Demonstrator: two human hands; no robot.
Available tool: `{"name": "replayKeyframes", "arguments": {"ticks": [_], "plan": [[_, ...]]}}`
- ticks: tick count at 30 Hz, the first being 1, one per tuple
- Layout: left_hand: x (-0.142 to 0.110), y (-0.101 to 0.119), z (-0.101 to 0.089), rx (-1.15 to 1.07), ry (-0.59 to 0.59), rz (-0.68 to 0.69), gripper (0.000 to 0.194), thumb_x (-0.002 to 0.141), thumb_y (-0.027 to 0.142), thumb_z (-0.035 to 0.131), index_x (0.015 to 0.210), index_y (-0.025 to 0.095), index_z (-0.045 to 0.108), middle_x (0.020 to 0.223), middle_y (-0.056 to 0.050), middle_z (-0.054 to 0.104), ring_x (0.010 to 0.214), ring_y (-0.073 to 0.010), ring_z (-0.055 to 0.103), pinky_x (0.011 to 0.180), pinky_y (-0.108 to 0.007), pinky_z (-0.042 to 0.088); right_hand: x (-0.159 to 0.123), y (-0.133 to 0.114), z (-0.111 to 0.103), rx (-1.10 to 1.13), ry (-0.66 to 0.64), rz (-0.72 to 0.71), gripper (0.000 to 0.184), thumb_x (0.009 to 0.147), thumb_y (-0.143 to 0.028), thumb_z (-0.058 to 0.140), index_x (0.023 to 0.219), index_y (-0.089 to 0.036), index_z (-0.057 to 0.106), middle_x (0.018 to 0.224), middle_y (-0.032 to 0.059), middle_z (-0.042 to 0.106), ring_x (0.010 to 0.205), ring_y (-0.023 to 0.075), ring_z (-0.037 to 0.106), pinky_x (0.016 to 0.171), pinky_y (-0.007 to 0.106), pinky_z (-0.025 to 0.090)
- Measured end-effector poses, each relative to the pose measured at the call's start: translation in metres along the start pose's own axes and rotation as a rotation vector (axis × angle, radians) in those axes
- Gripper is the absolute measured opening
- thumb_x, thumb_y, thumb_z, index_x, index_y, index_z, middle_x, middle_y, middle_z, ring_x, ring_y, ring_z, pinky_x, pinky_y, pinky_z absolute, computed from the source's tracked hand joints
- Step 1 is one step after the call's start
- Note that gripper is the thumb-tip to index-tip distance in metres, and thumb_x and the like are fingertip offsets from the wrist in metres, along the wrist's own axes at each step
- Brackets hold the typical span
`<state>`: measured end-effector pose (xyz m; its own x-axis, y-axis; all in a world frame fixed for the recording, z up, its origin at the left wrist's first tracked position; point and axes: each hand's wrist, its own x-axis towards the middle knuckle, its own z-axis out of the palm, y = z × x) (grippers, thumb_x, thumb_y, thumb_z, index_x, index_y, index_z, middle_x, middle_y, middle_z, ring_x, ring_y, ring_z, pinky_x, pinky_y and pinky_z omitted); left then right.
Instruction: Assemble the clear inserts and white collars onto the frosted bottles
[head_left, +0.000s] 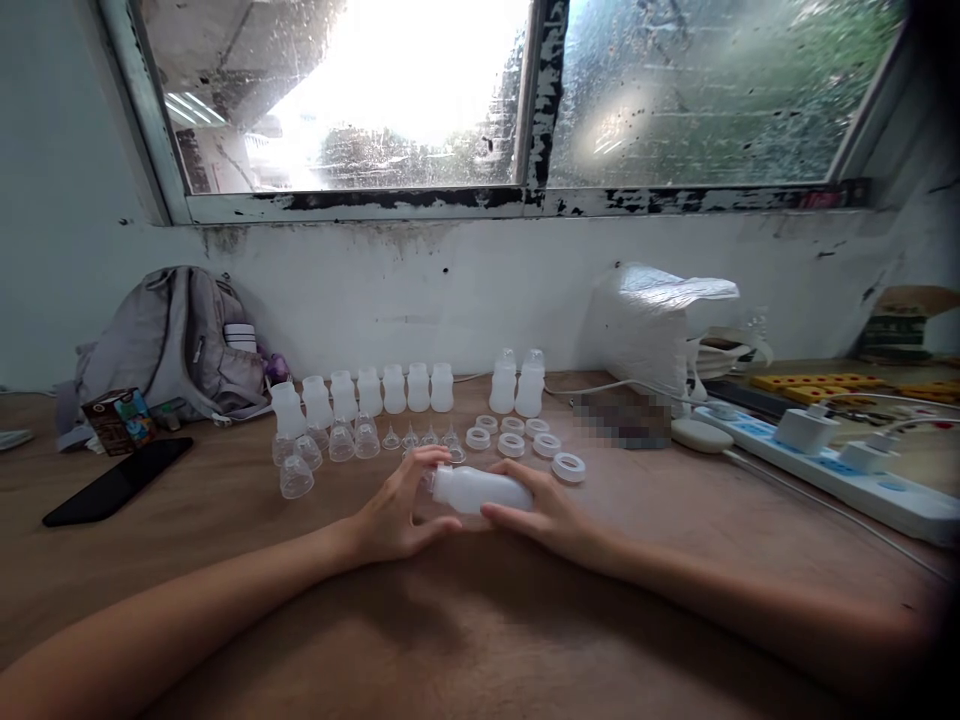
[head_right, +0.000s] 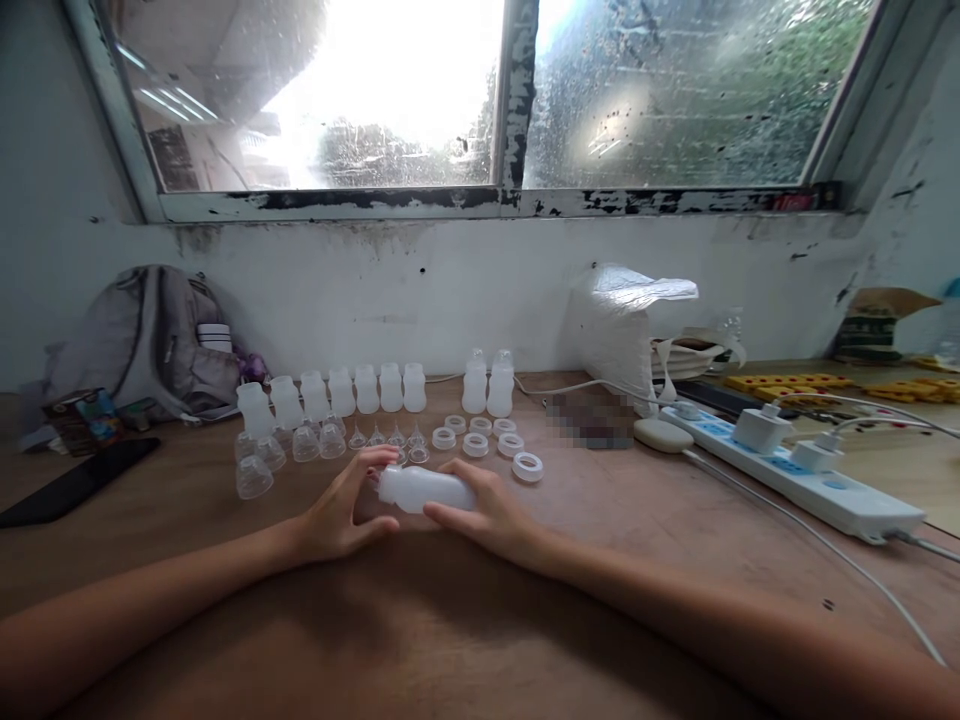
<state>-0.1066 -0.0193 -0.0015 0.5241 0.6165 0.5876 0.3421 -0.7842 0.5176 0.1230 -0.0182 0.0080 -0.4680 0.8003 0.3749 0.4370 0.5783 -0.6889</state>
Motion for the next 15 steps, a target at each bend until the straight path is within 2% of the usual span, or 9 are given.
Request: {"name": "replayKeyframes", "arguments": {"ticks": [2, 5, 7, 11, 15], "plan": [[0.004, 0.002, -0.002, -0.039, -0.039, -0.131, 0.046, 0.078, 0.036, 0.053, 0.119, 0.018, 0.04, 0.108, -0.011, 0.054, 0.097, -0.0221, 0.052, 0.083, -0.033, 0.042, -0.001, 0.002, 0.004, -0.121, 0.095, -0.114, 0.036, 0.07, -0.038, 0.062, 0.102, -0.022, 0.056, 0.095, 0.0053, 0.057, 0.086, 0.0199, 0.054, 0.073, 0.032, 0.046], [0.007, 0.003, -0.003, -0.07, -0.127, -0.271, 0.036, 0.083, 0.039, 0.044, 0.111, 0.017, 0.048, 0.082, -0.005, 0.059, 0.071, -0.0156, 0.055, 0.066, -0.027, 0.044, 0.0, 0.006, 0.008, -0.215, 0.181, -0.205, 0.034, 0.07, -0.033, 0.065, 0.102, -0.025, 0.056, 0.1, 0.0054, 0.053, 0.095, 0.0208, 0.051, 0.082, 0.035, 0.044], [0.006, 0.003, -0.003, -0.04, -0.108, -0.253, 0.038, 0.08, 0.039, 0.049, 0.11, 0.016, 0.048, 0.082, -0.005, 0.058, 0.068, -0.0146, 0.054, 0.064, -0.025, 0.044, 0.0, 0.008, 0.009, -0.234, 0.201, -0.221, 0.032, 0.069, -0.032, 0.066, 0.099, -0.025, 0.056, 0.098, 0.0051, 0.052, 0.094, 0.0205, 0.051, 0.081, 0.036, 0.045], [0.001, 0.002, -0.002, 0.032, -0.081, -0.136, 0.04, 0.077, 0.036, 0.055, 0.11, 0.015, 0.048, 0.095, -0.009, 0.056, 0.074, -0.0148, 0.051, 0.068, -0.026, 0.043, -0.001, 0.01, 0.008, -0.272, 0.168, -0.268, 0.037, 0.067, -0.036, 0.067, 0.1, -0.023, 0.054, 0.096, 0.0056, 0.056, 0.088, 0.0205, 0.054, 0.076, 0.035, 0.047], [0.002, 0.001, -0.002, -0.019, -0.116, -0.174, 0.041, 0.073, 0.036, 0.059, 0.108, 0.016, 0.05, 0.092, -0.008, 0.056, 0.072, -0.0148, 0.051, 0.065, -0.025, 0.043, -0.003, 0.014, 0.006, -0.358, 0.119, -0.405, 0.036, 0.071, -0.035, 0.063, 0.104, -0.022, 0.052, 0.093, 0.0071, 0.059, 0.086, 0.021, 0.056, 0.074, 0.035, 0.048]]}}
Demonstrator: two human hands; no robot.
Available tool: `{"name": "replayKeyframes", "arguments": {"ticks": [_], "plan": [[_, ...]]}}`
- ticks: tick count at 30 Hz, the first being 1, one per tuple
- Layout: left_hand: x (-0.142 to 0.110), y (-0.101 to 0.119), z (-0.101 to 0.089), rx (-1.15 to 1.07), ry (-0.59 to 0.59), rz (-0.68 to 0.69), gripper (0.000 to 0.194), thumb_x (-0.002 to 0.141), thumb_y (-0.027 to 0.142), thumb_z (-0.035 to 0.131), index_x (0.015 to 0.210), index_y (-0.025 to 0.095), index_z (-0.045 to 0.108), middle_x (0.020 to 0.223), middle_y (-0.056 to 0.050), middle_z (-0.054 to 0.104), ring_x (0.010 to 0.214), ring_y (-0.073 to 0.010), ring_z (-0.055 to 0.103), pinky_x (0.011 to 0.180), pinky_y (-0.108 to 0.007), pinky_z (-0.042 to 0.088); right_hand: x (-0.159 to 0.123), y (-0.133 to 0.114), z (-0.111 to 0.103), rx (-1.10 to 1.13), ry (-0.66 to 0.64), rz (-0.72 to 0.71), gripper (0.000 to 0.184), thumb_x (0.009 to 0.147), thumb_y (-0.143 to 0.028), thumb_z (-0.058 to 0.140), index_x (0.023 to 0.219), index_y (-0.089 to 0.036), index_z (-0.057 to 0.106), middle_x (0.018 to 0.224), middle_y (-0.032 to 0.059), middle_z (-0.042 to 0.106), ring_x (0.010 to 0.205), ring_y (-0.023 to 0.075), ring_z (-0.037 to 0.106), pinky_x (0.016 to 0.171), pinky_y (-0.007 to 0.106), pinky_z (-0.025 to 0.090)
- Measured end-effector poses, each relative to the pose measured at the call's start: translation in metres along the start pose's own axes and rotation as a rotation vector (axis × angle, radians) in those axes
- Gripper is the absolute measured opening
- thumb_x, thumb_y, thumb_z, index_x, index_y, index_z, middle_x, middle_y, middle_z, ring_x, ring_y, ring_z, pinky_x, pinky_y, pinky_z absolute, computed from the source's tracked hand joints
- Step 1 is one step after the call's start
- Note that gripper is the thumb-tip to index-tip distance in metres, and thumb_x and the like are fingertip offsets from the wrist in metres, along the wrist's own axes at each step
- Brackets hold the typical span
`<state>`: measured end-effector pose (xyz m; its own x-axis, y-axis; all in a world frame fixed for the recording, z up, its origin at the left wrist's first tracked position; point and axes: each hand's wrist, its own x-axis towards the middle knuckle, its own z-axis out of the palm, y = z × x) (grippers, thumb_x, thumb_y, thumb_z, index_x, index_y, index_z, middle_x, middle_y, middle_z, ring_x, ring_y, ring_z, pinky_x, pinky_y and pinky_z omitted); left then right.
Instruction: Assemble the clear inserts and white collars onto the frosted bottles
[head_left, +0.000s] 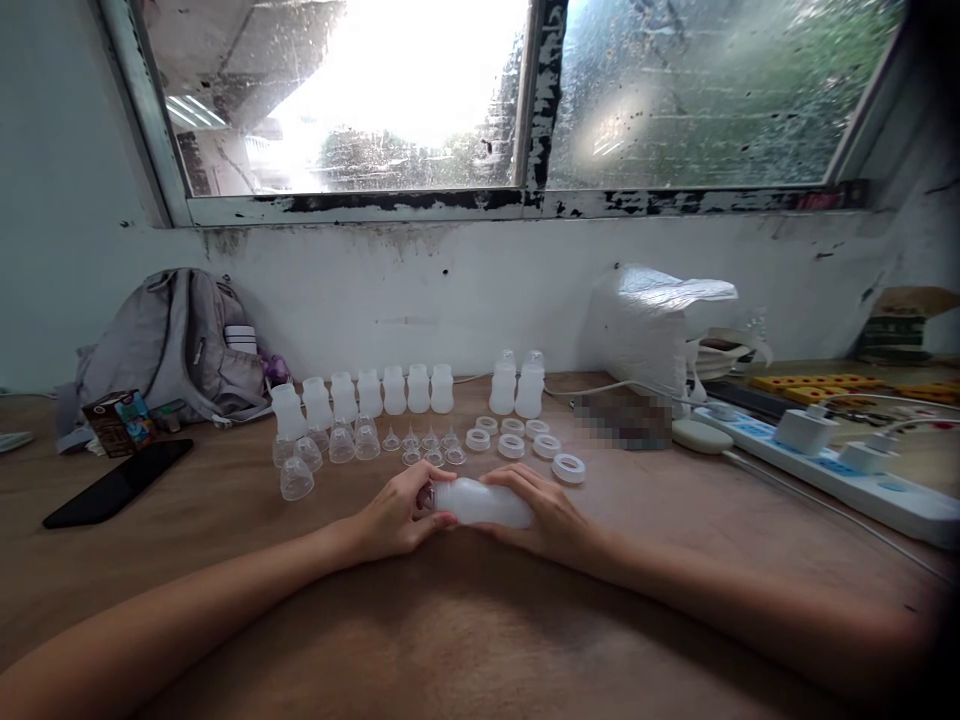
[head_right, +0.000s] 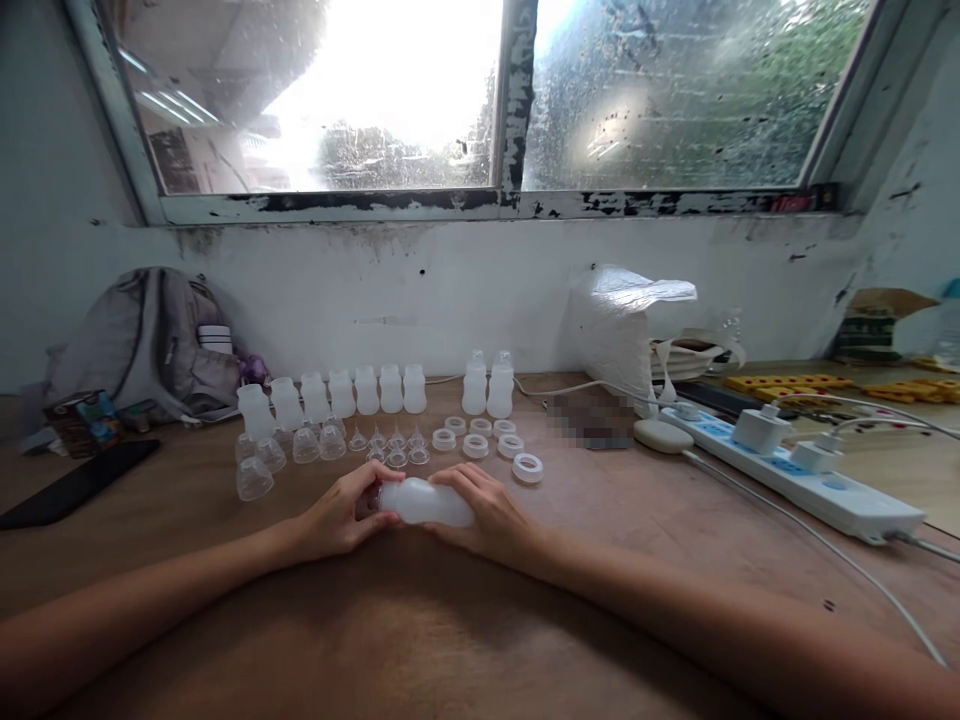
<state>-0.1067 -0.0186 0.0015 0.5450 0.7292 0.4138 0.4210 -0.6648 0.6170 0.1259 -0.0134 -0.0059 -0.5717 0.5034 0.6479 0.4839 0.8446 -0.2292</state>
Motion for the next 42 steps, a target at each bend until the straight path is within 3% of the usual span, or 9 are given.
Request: {"name": "replayKeyframes", "arguments": {"ticks": [5, 9, 13, 20, 29, 32, 36, 39, 42], "plan": [[0.008, -0.002, -0.002, -0.301, -0.063, -0.095, 0.053, 0.07, 0.035, 0.063, 0.118, 0.019, 0.046, 0.115, -0.009, 0.052, 0.098, -0.0206, 0.051, 0.082, -0.03, 0.041, -0.003, 0.003, 0.001, -0.1, 0.072, -0.075, 0.035, 0.076, -0.031, 0.058, 0.109, -0.022, 0.05, 0.1, 0.0086, 0.056, 0.092, 0.022, 0.054, 0.079, 0.038, 0.046], [0.012, -0.005, -0.001, -0.369, -0.119, -0.202, 0.041, 0.077, 0.041, 0.054, 0.109, 0.016, 0.054, 0.098, -0.007, 0.059, 0.088, -0.0191, 0.055, 0.077, -0.029, 0.043, -0.003, 0.002, 0.003, -0.09, 0.064, -0.064, 0.035, 0.077, -0.032, 0.057, 0.11, -0.023, 0.048, 0.101, 0.008, 0.055, 0.093, 0.0215, 0.054, 0.079, 0.037, 0.047], [0.013, -0.01, 0.001, -0.444, -0.115, -0.234, 0.041, 0.074, 0.04, 0.058, 0.106, 0.014, 0.054, 0.097, -0.008, 0.059, 0.087, -0.019, 0.055, 0.076, -0.028, 0.043, -0.001, 0.003, 0.004, -0.081, 0.081, -0.048, 0.028, 0.078, -0.029, 0.057, 0.105, -0.023, 0.05, 0.099, 0.0076, 0.056, 0.092, 0.0206, 0.054, 0.079, 0.037, 0.047], [0.007, -0.001, -0.004, -0.201, -0.083, -0.176, 0.041, 0.076, 0.042, 0.055, 0.108, 0.015, 0.055, 0.088, -0.006, 0.061, 0.076, -0.017, 0.054, 0.067, -0.026, 0.041, 0.002, -0.001, 0.002, -0.05, 0.063, 0.049, 0.031, 0.069, -0.036, 0.063, 0.096, -0.022, 0.054, 0.091, 0.0061, 0.063, 0.082, 0.0199, 0.059, 0.07, 0.033, 0.048], [0.004, 0.008, -0.005, -0.199, -0.045, -0.118, 0.042, 0.075, 0.04, 0.056, 0.109, 0.015, 0.056, 0.095, -0.007, 0.062, 0.083, -0.0189, 0.056, 0.073, -0.026, 0.043, 0.009, -0.015, -0.015, 0.004, -0.055, 0.252, 0.037, 0.06, -0.04, 0.068, 0.088, -0.019, 0.056, 0.081, 0.0041, 0.063, 0.069, 0.0181, 0.059, 0.059, 0.028, 0.044], [0.004, 0.005, -0.004, -0.183, -0.043, -0.085, 0.039, 0.075, 0.039, 0.057, 0.105, 0.014, 0.058, 0.095, -0.008, 0.062, 0.084, -0.0188, 0.056, 0.074, -0.026, 0.043, 0.009, -0.019, -0.019, 0.146, -0.104, 0.345, 0.037, 0.059, -0.04, 0.069, 0.086, -0.018, 0.056, 0.077, 0.0035, 0.062, 0.067, 0.0177, 0.058, 0.055, 0.026, 0.042], [0.006, -0.007, -0.003, -0.335, -0.013, -0.095, 0.045, 0.073, 0.042, 0.058, 0.108, 0.014, 0.054, 0.08, -0.006, 0.063, 0.071, -0.0163, 0.059, 0.067, -0.027, 0.045, 0.006, -0.017, -0.011, 0.585, -0.186, 0.61, 0.034, 0.067, -0.047, 0.062, 0.079, -0.017, 0.052, 0.07, 0.0019, 0.06, 0.06, 0.0156, 0.056, 0.049, 0.024, 0.041], [0.008, -0.012, -0.001, -0.529, 0.047, -0.12, 0.056, 0.07, 0.039, 0.063, 0.117, 0.017, 0.043, 0.09, -0.008, 0.063, 0.076, -0.017, 0.061, 0.072, -0.029, 0.047, 0.006, -0.01, -0.002, 0.86, -0.095, 0.711, 0.033, 0.079, -0.049, 0.046, 0.085, -0.017, 0.05, 0.072, 0.003, 0.06, 0.062, 0.0163, 0.058, 0.055, 0.026, 0.044], [0.008, -0.01, 0.0, -0.475, 0.036, -0.123, 0.047, 0.07, 0.035, 0.064, 0.11, 0.016, 0.046, 0.094, -0.01, 0.062, 0.083, -0.0178, 0.06, 0.075, -0.03, 0.047, 0.007, -0.007, 0.001, 0.89, -0.023, 0.684, 0.035, 0.085, -0.048, 0.034, 0.095, -0.017, 0.048, 0.087, 0.0062, 0.06, 0.079, 0.0187, 0.058, 0.07, 0.031, 0.046]]}}
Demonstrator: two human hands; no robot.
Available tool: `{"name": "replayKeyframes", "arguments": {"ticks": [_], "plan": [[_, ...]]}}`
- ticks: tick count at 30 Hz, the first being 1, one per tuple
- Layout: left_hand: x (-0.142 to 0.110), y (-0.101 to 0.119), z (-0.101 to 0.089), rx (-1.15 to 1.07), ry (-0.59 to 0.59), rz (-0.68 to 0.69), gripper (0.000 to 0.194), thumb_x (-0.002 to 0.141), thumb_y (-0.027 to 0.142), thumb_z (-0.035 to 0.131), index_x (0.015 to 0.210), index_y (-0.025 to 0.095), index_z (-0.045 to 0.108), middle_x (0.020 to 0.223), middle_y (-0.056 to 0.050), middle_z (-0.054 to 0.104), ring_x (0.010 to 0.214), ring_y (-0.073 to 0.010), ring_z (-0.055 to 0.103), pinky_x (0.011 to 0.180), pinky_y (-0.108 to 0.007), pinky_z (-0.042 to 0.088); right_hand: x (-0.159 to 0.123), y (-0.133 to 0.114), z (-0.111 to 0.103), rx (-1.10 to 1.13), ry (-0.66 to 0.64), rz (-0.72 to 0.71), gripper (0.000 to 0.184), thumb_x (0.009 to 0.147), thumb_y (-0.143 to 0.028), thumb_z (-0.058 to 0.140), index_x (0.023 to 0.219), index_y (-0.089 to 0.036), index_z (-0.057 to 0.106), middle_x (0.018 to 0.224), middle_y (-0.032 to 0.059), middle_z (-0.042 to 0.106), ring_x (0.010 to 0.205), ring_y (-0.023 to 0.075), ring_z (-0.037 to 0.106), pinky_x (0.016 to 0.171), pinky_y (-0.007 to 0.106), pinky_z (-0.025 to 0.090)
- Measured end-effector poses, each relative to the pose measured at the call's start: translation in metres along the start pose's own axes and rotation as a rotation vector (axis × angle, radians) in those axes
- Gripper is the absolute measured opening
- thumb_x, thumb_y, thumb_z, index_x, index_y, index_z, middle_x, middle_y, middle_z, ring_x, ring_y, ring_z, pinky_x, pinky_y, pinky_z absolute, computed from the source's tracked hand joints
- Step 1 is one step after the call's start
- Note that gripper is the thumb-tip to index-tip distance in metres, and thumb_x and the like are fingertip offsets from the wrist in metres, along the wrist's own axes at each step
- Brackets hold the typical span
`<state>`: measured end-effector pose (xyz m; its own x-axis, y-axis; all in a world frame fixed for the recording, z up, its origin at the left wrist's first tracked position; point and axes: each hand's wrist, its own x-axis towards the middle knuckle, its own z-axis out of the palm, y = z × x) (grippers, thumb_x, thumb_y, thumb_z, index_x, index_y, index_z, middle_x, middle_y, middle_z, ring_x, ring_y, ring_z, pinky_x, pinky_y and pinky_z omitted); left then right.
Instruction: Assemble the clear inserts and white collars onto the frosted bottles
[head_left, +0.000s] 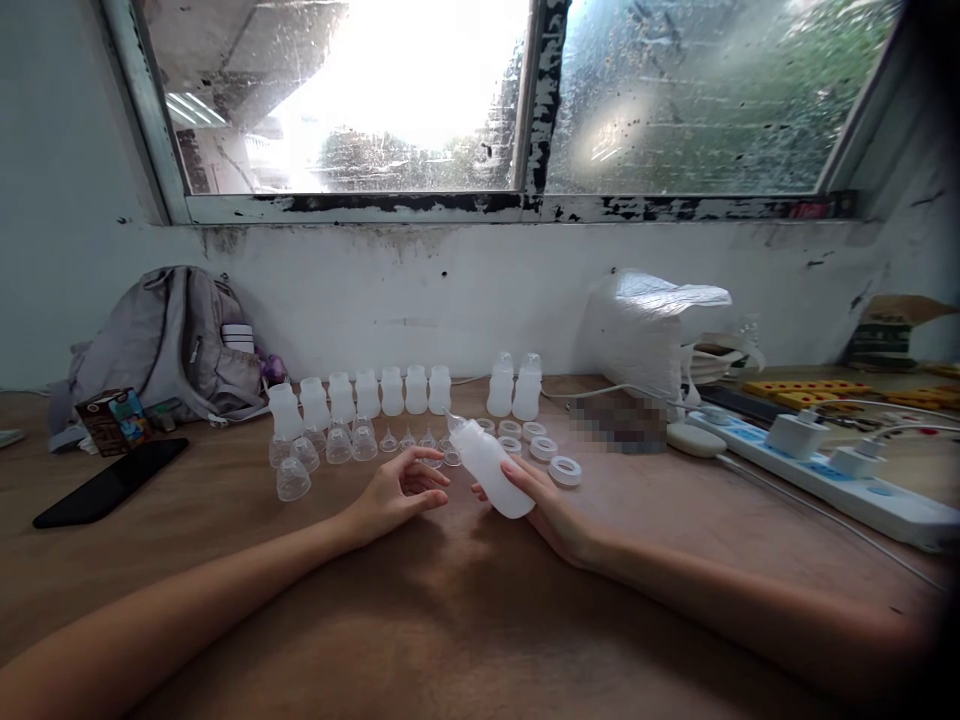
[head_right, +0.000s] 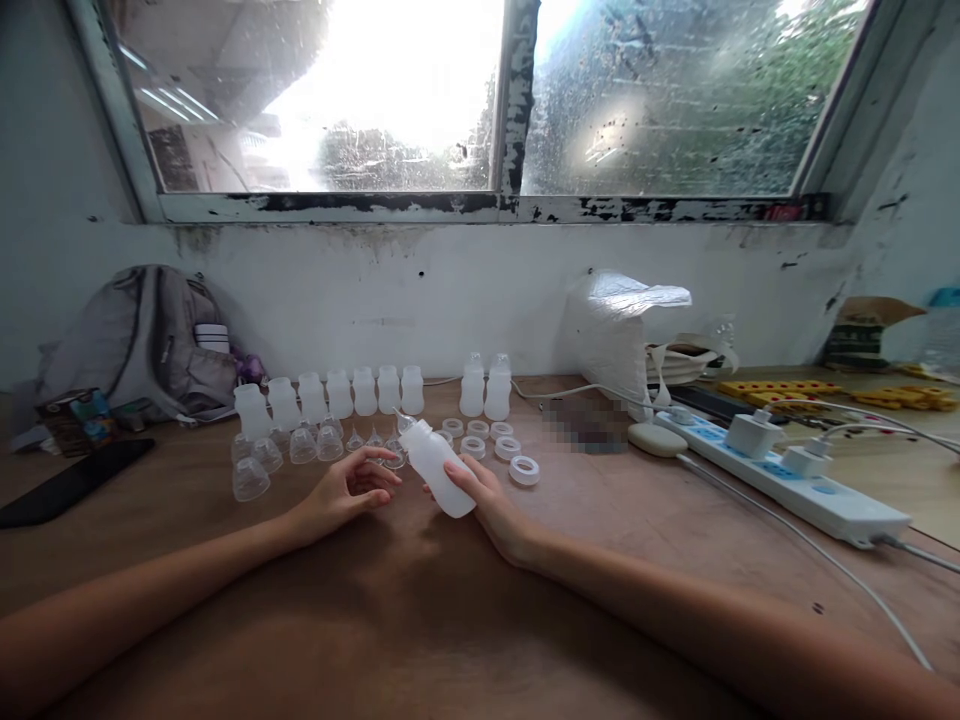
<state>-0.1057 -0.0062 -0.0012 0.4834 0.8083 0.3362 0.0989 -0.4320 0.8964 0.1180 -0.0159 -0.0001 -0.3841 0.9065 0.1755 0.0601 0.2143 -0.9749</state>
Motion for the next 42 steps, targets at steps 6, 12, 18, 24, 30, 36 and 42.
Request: {"name": "replayKeyframes", "arguments": {"ticks": [6, 12, 18, 24, 30, 36, 42], "plan": [[-0.005, 0.011, 0.006, 0.361, 0.023, 0.112, 0.026, 0.078, 0.036, 0.054, 0.091, 0.014, 0.054, 0.08, -0.005, 0.061, 0.069, -0.014, 0.058, 0.064, -0.026, 0.048, -0.009, -0.011, 0.006, -0.574, -0.256, -0.167, 0.041, 0.088, -0.046, 0.03, 0.118, -0.021, 0.043, 0.121, 0.0074, 0.046, 0.115, 0.0212, 0.038, 0.1, 0.038, 0.029], [-0.007, 0.009, 0.004, 0.389, -0.073, 0.17, 0.026, 0.083, 0.034, 0.047, 0.103, 0.017, 0.049, 0.093, -0.005, 0.06, 0.082, -0.0142, 0.058, 0.075, -0.027, 0.047, -0.013, -0.006, 0.011, -0.78, -0.352, -0.301, 0.033, 0.089, -0.037, 0.032, 0.104, -0.019, 0.056, 0.113, 0.008, 0.052, 0.109, 0.021, 0.044, 0.099, 0.038, 0.031], [-0.003, 0.006, 0.004, 0.342, -0.169, 0.097, 0.048, 0.071, 0.036, 0.062, 0.111, 0.017, 0.046, 0.097, -0.006, 0.057, 0.085, -0.0169, 0.055, 0.074, -0.028, 0.047, -0.009, 0.001, 0.005, -0.524, -0.146, -0.332, 0.028, 0.084, -0.03, 0.046, 0.111, -0.021, 0.046, 0.108, 0.0073, 0.054, 0.1, 0.0189, 0.051, 0.087, 0.035, 0.043], [-0.001, 0.009, 0.005, 0.382, -0.17, 0.104, 0.041, 0.065, 0.037, 0.067, 0.097, 0.014, 0.055, 0.09, -0.004, 0.055, 0.081, -0.0165, 0.051, 0.069, -0.026, 0.043, 0.0, -0.011, 0.001, -0.595, 0.084, -0.456, 0.012, 0.082, -0.026, 0.048, 0.092, -0.02, 0.052, 0.077, 0.002, 0.049, 0.068, 0.013, 0.049, 0.06, 0.027, 0.044], [-0.002, 0.013, 0.005, 0.37, -0.149, 0.108, 0.037, 0.065, 0.035, 0.068, 0.094, 0.015, 0.055, 0.087, -0.002, 0.054, 0.079, -0.0155, 0.051, 0.069, -0.026, 0.042, 0.027, -0.077, 0.004, -0.626, 0.019, -0.454, 0.029, 0.077, -0.036, 0.055, 0.1, -0.019, 0.049, 0.067, -0.0027, 0.046, 0.054, 0.0086, 0.042, 0.05, 0.023, 0.038], [-0.002, 0.011, 0.003, 0.293, -0.168, 0.051, 0.047, 0.064, 0.038, 0.068, 0.102, 0.015, 0.052, 0.096, -0.006, 0.056, 0.086, -0.0188, 0.052, 0.073, -0.028, 0.042, 0.062, -0.126, 0.008, -0.888, -0.349, -0.273, 0.03, 0.072, -0.044, 0.058, 0.065, -0.015, 0.058, 0.056, -0.0018, 0.05, 0.049, 0.0073, 0.041, 0.044, 0.021, 0.031], [-0.002, 0.002, -0.002, 0.19, -0.087, 0.011, 0.06, 0.067, 0.038, 0.067, 0.118, 0.019, 0.04, 0.108, -0.008, 0.053, 0.095, -0.021, 0.051, 0.081, -0.033, 0.04, 0.078, -0.132, 0.011, -0.748, -0.417, -0.247, 0.027, 0.073, -0.041, 0.056, 0.07, -0.015, 0.058, 0.056, -0.0011, 0.055, 0.048, 0.0085, 0.05, 0.047, 0.022, 0.039]]}}
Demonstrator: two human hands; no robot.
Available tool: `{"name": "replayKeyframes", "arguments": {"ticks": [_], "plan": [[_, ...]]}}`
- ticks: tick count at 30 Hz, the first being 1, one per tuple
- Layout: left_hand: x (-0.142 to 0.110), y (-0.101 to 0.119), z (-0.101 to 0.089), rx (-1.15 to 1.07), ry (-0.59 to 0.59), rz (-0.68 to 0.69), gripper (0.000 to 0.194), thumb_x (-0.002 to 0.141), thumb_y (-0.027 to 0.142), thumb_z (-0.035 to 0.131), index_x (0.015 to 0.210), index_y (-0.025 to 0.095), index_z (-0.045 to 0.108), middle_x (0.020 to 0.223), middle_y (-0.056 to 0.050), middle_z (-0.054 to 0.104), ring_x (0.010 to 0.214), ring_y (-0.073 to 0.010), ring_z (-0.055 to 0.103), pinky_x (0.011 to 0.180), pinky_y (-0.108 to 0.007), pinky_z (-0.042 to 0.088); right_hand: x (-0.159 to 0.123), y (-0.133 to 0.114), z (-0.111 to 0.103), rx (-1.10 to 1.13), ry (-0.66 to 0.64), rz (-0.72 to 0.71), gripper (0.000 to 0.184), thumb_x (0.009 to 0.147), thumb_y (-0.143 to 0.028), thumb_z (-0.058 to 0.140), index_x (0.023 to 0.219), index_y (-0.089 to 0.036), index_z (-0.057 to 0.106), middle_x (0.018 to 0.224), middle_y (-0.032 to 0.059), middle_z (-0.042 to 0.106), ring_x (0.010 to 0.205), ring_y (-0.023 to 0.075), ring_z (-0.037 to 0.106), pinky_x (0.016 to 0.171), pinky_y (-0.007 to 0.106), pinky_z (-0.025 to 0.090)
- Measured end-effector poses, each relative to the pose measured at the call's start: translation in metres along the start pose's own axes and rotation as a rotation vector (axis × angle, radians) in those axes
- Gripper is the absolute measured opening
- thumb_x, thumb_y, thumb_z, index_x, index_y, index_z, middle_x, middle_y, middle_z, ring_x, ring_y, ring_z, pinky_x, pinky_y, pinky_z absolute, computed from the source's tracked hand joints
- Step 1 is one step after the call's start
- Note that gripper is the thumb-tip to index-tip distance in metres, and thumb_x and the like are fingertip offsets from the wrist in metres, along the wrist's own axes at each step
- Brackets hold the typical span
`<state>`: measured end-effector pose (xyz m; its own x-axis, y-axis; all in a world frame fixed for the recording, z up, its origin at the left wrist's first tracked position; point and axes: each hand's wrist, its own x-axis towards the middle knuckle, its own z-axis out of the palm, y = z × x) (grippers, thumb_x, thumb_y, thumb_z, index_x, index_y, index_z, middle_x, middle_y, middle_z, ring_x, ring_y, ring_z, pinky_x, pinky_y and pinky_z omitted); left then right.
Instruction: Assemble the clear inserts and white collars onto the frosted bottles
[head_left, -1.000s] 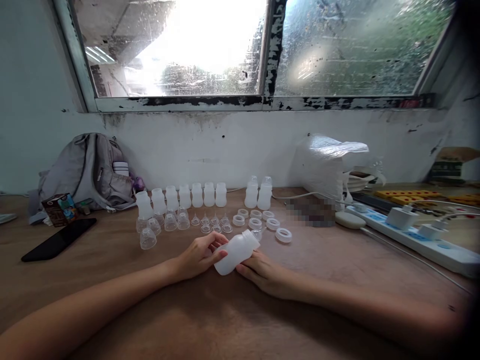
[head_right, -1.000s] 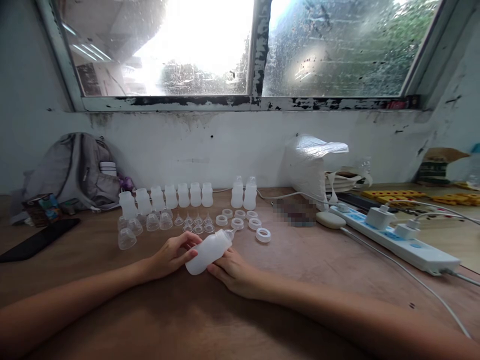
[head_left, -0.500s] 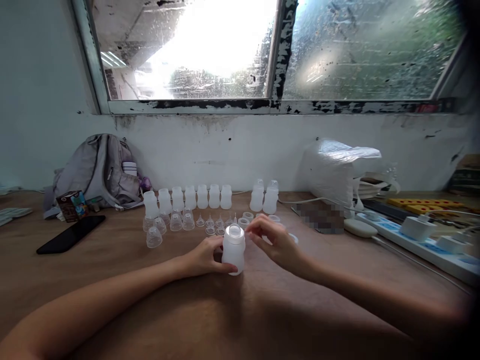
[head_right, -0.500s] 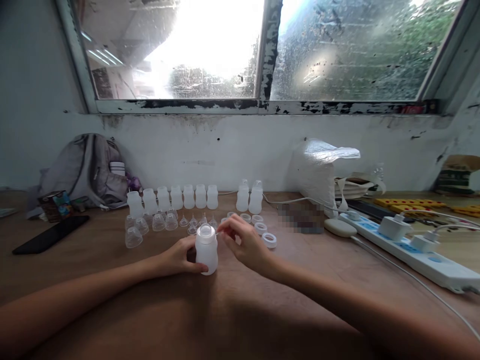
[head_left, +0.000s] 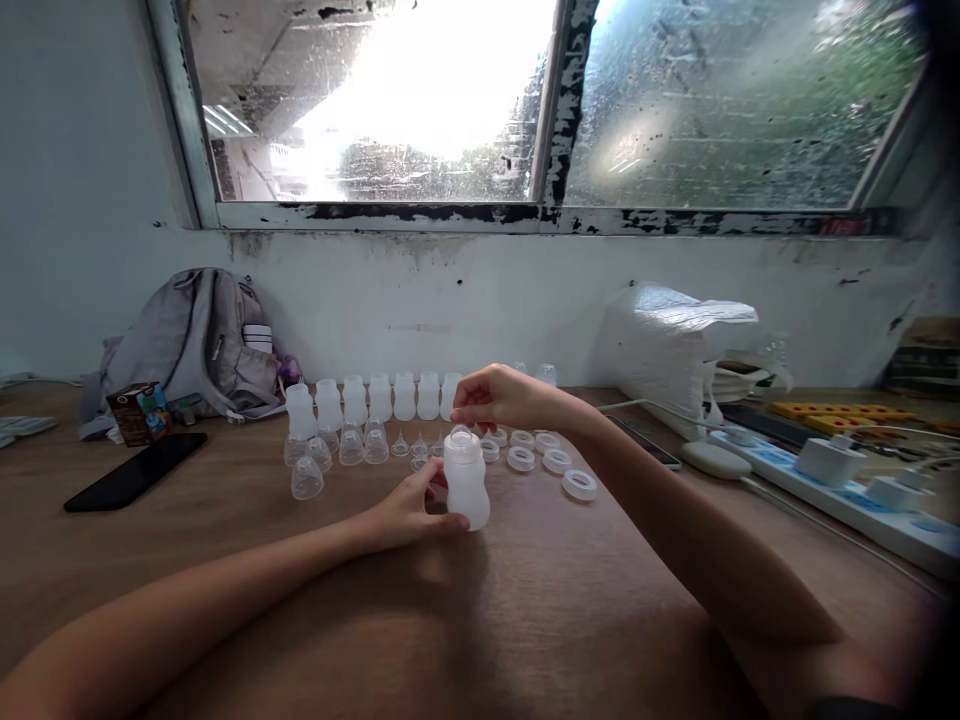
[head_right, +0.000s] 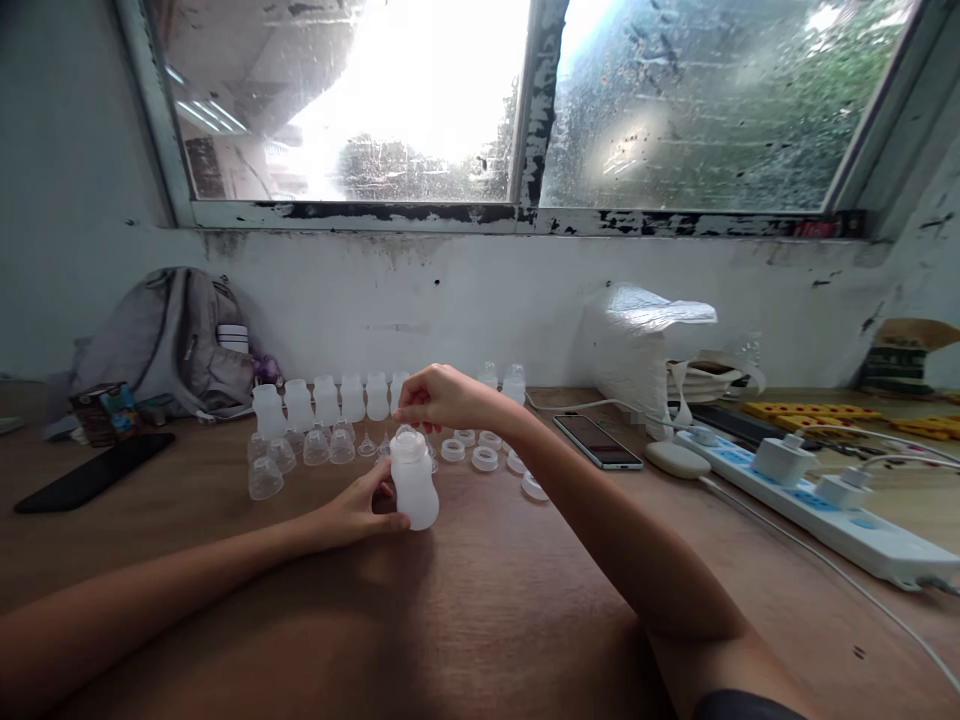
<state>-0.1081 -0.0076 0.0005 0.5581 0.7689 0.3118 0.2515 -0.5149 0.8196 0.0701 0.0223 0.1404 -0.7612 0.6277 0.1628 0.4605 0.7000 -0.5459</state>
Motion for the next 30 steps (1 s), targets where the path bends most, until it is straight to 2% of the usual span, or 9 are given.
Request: {"name": "replayKeyframes", "arguments": {"ticks": [4, 7, 10, 13, 15, 19, 22, 25, 30], "plan": [[-0.001, -0.002, -0.001, -0.17, 0.017, -0.027, 0.053, 0.072, 0.035, 0.063, 0.116, 0.019, 0.038, 0.11, -0.009, 0.053, 0.098, -0.0211, 0.053, 0.082, -0.034, 0.041, 0.001, 0.007, -0.003, 0.13, -0.089, 0.007, 0.029, 0.072, -0.042, 0.057, 0.077, -0.014, 0.059, 0.068, 0.0023, 0.06, 0.062, 0.0124, 0.057, 0.057, 0.025, 0.046], [0.0, -0.004, -0.001, -0.267, -0.007, -0.054, 0.051, 0.074, 0.033, 0.061, 0.116, 0.018, 0.036, 0.109, -0.009, 0.054, 0.1, -0.0214, 0.053, 0.083, -0.034, 0.042, 0.005, 0.028, -0.011, 0.036, -0.088, 0.067, 0.03, 0.071, -0.041, 0.059, 0.086, -0.015, 0.06, 0.08, 0.0044, 0.063, 0.069, 0.0134, 0.058, 0.061, 0.026, 0.046], [0.001, -0.006, 0.0, -0.196, -0.002, -0.084, 0.059, 0.072, 0.031, 0.063, 0.122, 0.02, 0.033, 0.114, -0.009, 0.052, 0.103, -0.0227, 0.051, 0.085, -0.035, 0.041, 0.013, 0.056, -0.016, -0.159, -0.093, 0.206, 0.032, 0.068, -0.037, 0.063, 0.092, -0.016, 0.061, 0.084, 0.0054, 0.063, 0.07, 0.0141, 0.057, 0.06, 0.024, 0.044], [-0.001, -0.006, 0.001, -0.064, -0.006, -0.092, 0.066, 0.069, 0.032, 0.065, 0.125, 0.021, 0.032, 0.116, -0.01, 0.051, 0.104, -0.0239, 0.05, 0.086, -0.037, 0.041, 0.016, 0.072, -0.016, -0.145, -0.277, 0.275, 0.041, 0.066, -0.037, 0.064, 0.101, -0.017, 0.059, 0.09, 0.0066, 0.064, 0.072, 0.0151, 0.058, 0.058, 0.024, 0.044], [-0.002, -0.003, -0.001, 0.029, -0.054, -0.055, 0.07, 0.068, 0.036, 0.065, 0.126, 0.019, 0.032, 0.119, -0.011, 0.048, 0.107, -0.0252, 0.048, 0.088, -0.038, 0.039, 0.013, 0.07, -0.017, -0.09, -0.357, 0.253, 0.045, 0.066, -0.037, 0.064, 0.106, -0.017, 0.057, 0.093, 0.0067, 0.064, 0.075, 0.0157, 0.059, 0.058, 0.023, 0.044], [-0.001, 0.011, -0.022, 0.344, -0.227, 0.018, 0.093, 0.056, 0.048, 0.07, 0.132, 0.019, 0.025, 0.135, -0.014, 0.031, 0.124, -0.0317, 0.027, 0.099, -0.043, 0.026, 0.0, 0.047, -0.025, -0.077, -0.36, 0.157, 0.047, 0.068, -0.038, 0.063, 0.111, -0.021, 0.055, 0.095, 0.0045, 0.064, 0.078, 0.0156, 0.06, 0.06, 0.022, 0.044], [0.004, 0.024, -0.049, 0.586, -0.289, -0.003, 0.078, 0.062, 0.054, 0.064, 0.127, 0.022, 0.036, 0.132, -0.012, 0.036, 0.123, -0.0304, 0.028, 0.098, -0.042, 0.026, -0.01, 0.029, -0.03, -0.111, -0.331, 0.119, 0.046, 0.069, -0.042, 0.061, 0.111, -0.023, 0.055, 0.092, 0.003, 0.066, 0.076, 0.0153, 0.06, 0.059, 0.022, 0.044], [0.01, 0.028, -0.077, 0.842, -0.151, 0.026, 0.042, 0.078, 0.047, 0.047, 0.112, 0.022, 0.049, 0.111, -0.008, 0.055, 0.108, -0.024, 0.046, 0.1, -0.044, 0.018, -0.015, 0.016, -0.029, -0.162, -0.305, 0.119, 0.045, 0.068, -0.043, 0.061, 0.109, -0.024, 0.056, 0.089, 0.0019, 0.066, 0.074, 0.0157, 0.06, 0.059, 0.023, 0.043], [0.014, 0.005, -0.105, 1.214, 0.002, -0.039, 0.03, 0.078, 0.026, 0.048, 0.107, 0.017, 0.052, 0.1, -0.011, 0.059, 0.1, -0.0267, 0.05, 0.097, -0.051, 0.014, -0.016, 0.005, -0.019, -0.221, -0.277, 0.103, 0.038, 0.071, -0.04, 0.059, 0.106, -0.024, 0.057, 0.088, 0.0016, 0.065, 0.074, 0.0155, 0.06, 0.057, 0.023, 0.042]]}}
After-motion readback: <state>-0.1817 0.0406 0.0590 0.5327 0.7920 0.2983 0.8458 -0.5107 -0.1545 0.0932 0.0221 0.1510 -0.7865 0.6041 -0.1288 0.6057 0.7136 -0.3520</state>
